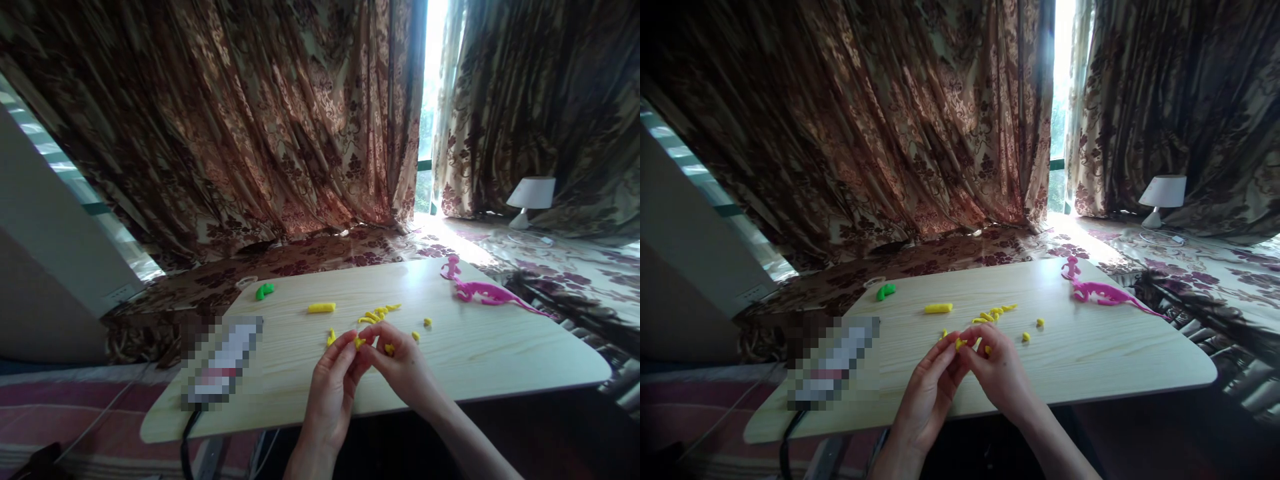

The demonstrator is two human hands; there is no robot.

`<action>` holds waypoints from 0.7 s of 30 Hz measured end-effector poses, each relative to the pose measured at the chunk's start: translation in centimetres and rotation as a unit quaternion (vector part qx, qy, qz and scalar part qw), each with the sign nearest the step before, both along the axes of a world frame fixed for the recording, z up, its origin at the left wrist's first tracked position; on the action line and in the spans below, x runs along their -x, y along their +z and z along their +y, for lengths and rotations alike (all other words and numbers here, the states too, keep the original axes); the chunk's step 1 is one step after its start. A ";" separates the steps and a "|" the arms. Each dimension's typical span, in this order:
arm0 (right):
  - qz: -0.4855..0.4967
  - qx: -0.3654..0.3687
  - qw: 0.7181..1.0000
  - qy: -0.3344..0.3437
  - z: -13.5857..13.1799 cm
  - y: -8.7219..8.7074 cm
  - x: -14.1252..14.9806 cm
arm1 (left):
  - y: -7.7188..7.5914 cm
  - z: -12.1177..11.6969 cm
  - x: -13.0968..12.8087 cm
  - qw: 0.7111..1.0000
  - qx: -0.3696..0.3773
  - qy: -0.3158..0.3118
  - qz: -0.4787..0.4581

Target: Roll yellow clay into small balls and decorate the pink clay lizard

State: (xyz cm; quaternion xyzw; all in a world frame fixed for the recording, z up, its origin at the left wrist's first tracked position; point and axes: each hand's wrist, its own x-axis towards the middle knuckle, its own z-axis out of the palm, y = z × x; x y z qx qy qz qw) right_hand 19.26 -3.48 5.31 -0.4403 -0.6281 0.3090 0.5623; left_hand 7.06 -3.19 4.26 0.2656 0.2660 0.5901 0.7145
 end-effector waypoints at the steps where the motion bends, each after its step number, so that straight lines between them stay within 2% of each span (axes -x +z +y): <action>1: 0.000 -0.001 1.000 -0.005 0.0 0.1 0.0 | 0.0 -0.1 -0.1 1.000 -0.009 -0.009 0.003; 3: 0.016 0.018 1.000 0.009 0.0 0.2 -0.1 | -0.1 -0.2 -0.2 0.999 -0.024 -0.019 0.013; 5: 0.096 0.080 0.991 0.052 0.1 0.5 -0.4 | -0.3 -0.2 -0.3 0.999 -0.023 -0.010 0.027; 7: 0.238 0.146 0.956 0.095 0.3 0.6 -0.7 | -0.5 -0.1 -0.3 0.999 -0.001 0.011 0.040; 9: 0.364 0.173 0.908 0.116 0.6 0.6 -1.1 | -0.6 0.0 -0.3 0.999 0.024 0.021 0.036; 10: 0.401 0.174 0.891 0.121 0.8 0.5 -1.2 | -0.5 0.0 -0.3 0.999 0.033 0.020 0.026; 12: 0.432 0.164 0.877 0.129 1.0 0.3 -1.2 | -0.4 0.0 -0.4 0.999 0.042 0.009 0.003; 14: 0.425 0.133 0.885 0.136 1.0 0.1 -0.9 | -0.2 0.0 -0.5 0.999 0.041 0.000 -0.014; 16: 0.384 0.086 0.909 0.136 0.8 0.2 -0.3 | 0.0 0.0 -0.6 0.999 0.038 0.003 -0.032; 19: 0.239 0.015 0.966 0.098 0.1 0.2 0.9 | 0.0 0.1 -0.8 0.997 0.035 0.007 -0.063; 21: 0.124 -0.039 0.990 0.060 -0.4 -0.3 1.6 | 0.0 0.1 -0.9 0.995 0.036 0.000 -0.088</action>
